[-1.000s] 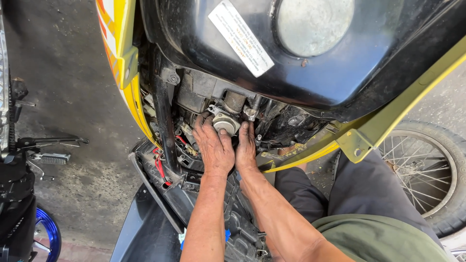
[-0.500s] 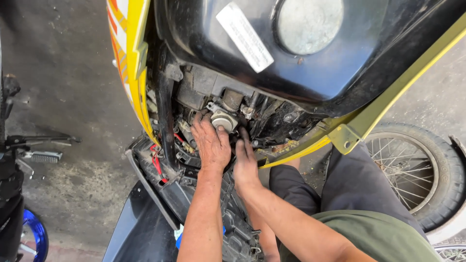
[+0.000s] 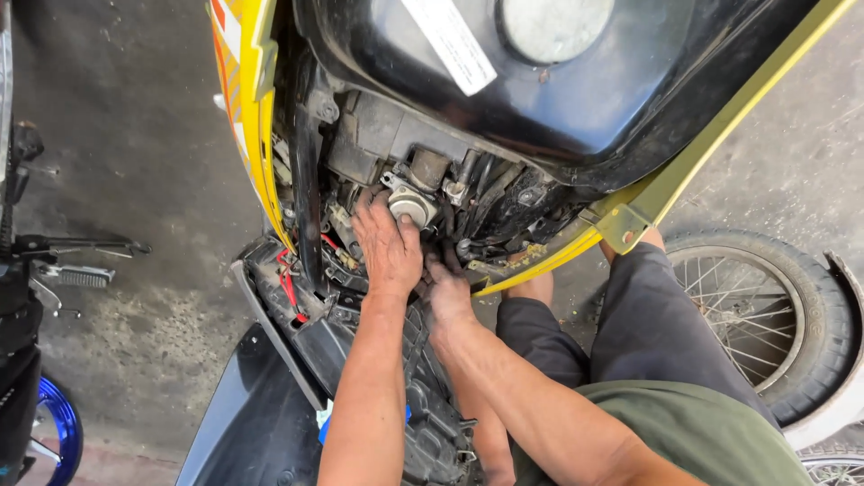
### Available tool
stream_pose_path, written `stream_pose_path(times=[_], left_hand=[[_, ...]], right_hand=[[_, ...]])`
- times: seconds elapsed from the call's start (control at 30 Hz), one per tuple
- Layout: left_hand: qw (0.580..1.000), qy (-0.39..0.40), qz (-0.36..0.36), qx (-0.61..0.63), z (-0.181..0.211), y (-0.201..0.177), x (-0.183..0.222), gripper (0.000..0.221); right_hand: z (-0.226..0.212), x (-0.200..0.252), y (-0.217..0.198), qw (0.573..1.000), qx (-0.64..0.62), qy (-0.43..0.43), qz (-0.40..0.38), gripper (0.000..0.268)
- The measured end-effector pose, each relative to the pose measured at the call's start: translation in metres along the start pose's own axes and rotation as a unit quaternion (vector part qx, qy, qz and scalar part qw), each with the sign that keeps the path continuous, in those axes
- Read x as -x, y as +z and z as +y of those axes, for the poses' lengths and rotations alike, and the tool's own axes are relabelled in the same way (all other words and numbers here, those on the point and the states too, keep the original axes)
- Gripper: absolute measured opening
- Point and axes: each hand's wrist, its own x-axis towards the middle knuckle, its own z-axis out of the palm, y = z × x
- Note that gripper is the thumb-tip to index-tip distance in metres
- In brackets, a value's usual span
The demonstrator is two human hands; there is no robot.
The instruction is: Adjusting the throttle cable tension and connection on a motorcycle carburetor by hand.
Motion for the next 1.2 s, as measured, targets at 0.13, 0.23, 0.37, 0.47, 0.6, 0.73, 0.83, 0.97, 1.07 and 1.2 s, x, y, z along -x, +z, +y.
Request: stream_pose_path(times=[0.13,0.23,0.37,0.47,0.6,0.73,0.83,0.97,1.07,1.2], left_hand=[[0.997,-0.066,-0.036,0.036,0.023,-0.017,0.011,0.047],[0.971,-0.202,0.12,0.055,0.051,-0.017,0.044,0.048],[0.927,-0.338,0.021,0.159,0.092,-0.023,0.061,0.038],[0.843,-0.474,-0.105,0.232,0.058,0.017,0.061,0.044],[0.748,-0.56,-0.047,0.352,0.051,0.051,0.048,0.039],[0.785,-0.555,0.009,0.276,0.032,0.084,0.049,0.039],[0.735,-0.611,0.032,0.293,-0.008,0.134,0.056,0.048],[0.598,-0.651,0.149,0.443,-0.006,0.131,0.038,0.027],[0.594,-0.646,0.132,0.461,-0.007,0.126,0.04,0.022],[0.679,-0.627,0.047,0.379,0.022,0.1,0.035,0.026]], right_hand=[[-0.006,0.02,-0.032,0.977,0.198,-0.065,-0.05,0.061],[-0.035,0.032,-0.084,0.931,0.312,0.006,-0.187,0.049],[-0.095,0.04,-0.124,0.809,0.479,-0.01,-0.341,0.032],[-0.112,0.05,-0.116,0.798,0.495,-0.064,-0.336,0.027],[-0.142,0.1,-0.06,0.73,0.552,-0.25,-0.316,0.022],[-0.156,0.126,-0.038,0.61,0.606,-0.324,-0.394,0.026],[-0.153,0.119,-0.018,0.735,0.546,-0.287,-0.283,0.025],[-0.134,0.092,0.005,0.791,0.559,-0.192,-0.158,0.037],[-0.114,0.08,0.018,0.796,0.569,-0.158,-0.133,0.049],[-0.098,0.069,0.028,0.799,0.579,-0.141,-0.078,0.07]])
